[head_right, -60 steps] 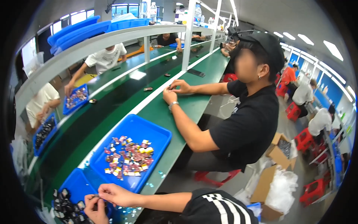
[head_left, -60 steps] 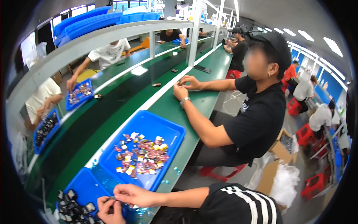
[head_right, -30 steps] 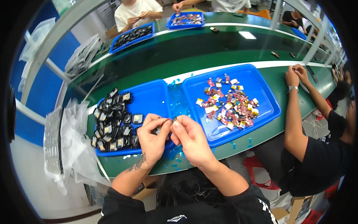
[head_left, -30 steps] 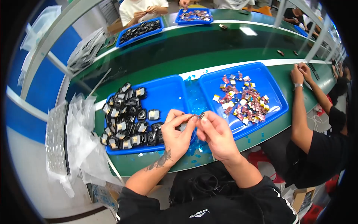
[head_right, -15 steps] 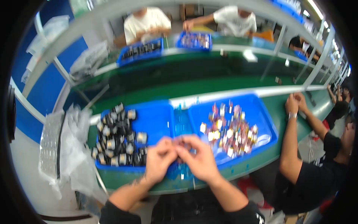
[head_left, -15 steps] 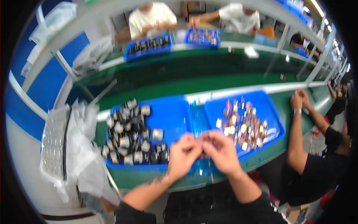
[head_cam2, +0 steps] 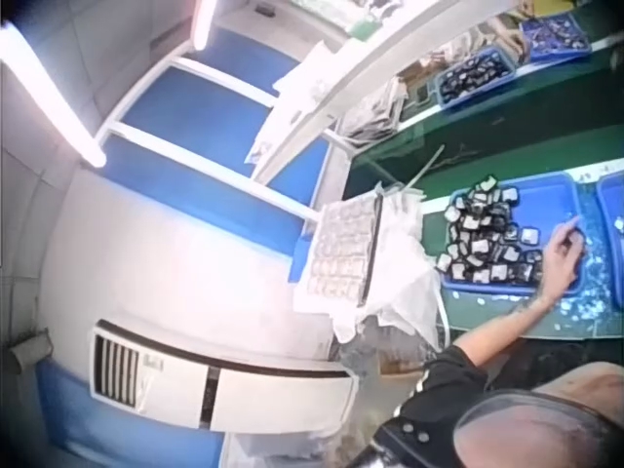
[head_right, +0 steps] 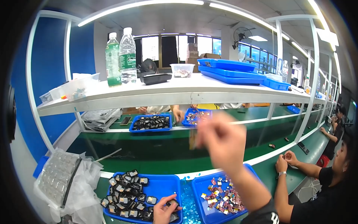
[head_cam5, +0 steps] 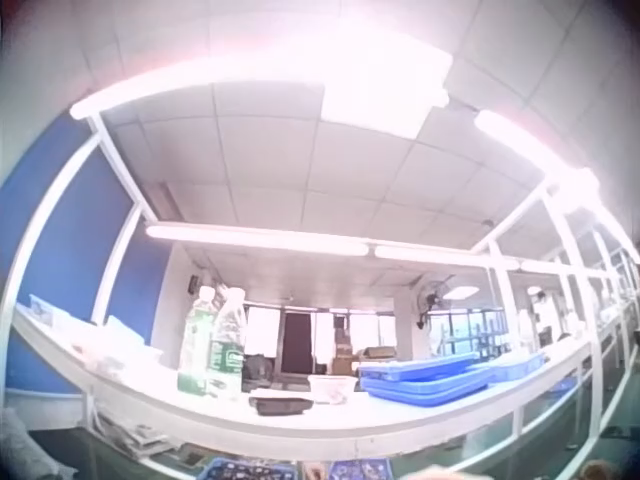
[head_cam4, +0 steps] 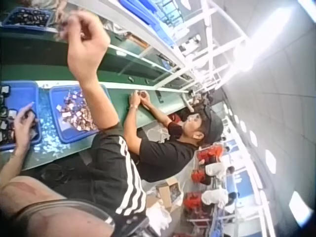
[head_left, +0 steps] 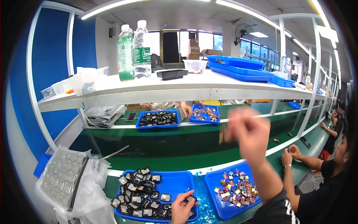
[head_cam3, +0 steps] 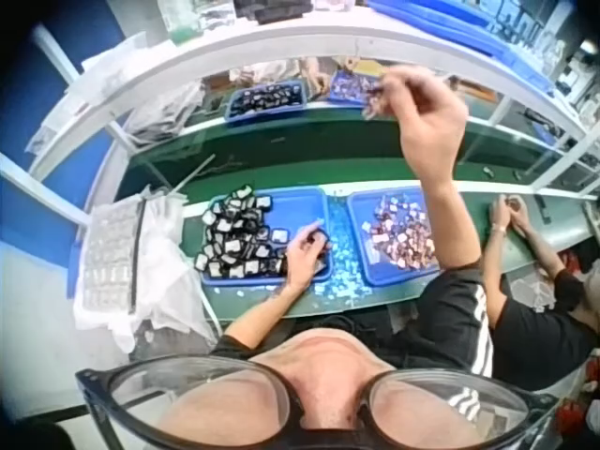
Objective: Manually assemble small electronic components, specifically smart watch bodies, at a factory workbench.
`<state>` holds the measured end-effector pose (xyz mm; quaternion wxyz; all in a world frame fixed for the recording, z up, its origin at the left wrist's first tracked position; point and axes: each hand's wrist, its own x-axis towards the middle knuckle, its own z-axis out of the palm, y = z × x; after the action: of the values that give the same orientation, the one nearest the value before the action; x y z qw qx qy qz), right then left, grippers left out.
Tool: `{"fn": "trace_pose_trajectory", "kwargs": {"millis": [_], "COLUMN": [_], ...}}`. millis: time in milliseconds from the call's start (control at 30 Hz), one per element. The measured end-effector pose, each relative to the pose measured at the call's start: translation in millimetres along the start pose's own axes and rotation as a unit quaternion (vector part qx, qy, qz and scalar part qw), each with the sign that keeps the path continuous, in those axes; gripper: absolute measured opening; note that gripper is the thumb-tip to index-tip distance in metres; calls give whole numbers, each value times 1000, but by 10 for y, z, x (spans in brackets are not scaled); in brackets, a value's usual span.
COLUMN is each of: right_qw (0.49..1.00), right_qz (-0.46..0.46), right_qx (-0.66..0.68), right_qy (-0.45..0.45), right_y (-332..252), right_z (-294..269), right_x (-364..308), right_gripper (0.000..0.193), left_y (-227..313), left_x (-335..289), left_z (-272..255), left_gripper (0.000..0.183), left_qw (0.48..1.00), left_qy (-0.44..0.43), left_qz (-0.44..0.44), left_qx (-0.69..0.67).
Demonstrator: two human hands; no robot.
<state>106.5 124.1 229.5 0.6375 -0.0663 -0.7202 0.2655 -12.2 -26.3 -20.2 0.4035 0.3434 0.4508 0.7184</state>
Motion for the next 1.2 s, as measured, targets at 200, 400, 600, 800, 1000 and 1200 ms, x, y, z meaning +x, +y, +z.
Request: {"fn": "trace_pose_trajectory", "kwargs": {"millis": [200, 400, 600, 800, 1000, 1200], "right_qw": [980, 990, 980, 910, 761, 802], "right_qz": [-77, 90, -132, -65, 323, 348], "right_qx": [-119, -105, -101, -262, -463, -377], "right_qy": [137, 30, 105, -314, -321, -305], "right_y": [888, 1484, 839, 377, 1141, 1354], "right_z": [-28, 115, -195, -701, -1696, -1608], "right_x": [2412, 2284, 1646, -588, -1669, -1879], "right_gripper": [23, 23, 22, 12, 13, 15], "left_y": [84, 78, 124, 261, 165, 236], "left_x": [-5, -54, 53, 93, 48, 3], "left_z": [81, -8, -15, 63, 34, 21], "left_gripper": [43, 44, 24, 15, 19, 30], "left_qw": [1000, 1000, 999, 993, 992, 986], "left_qy": [-25, -9, 26, 40, -15, -7], "left_qz": [9, -29, -39, -76, -111, -132], "left_qx": [-8, -2, -10, -79, -56, -97]}}
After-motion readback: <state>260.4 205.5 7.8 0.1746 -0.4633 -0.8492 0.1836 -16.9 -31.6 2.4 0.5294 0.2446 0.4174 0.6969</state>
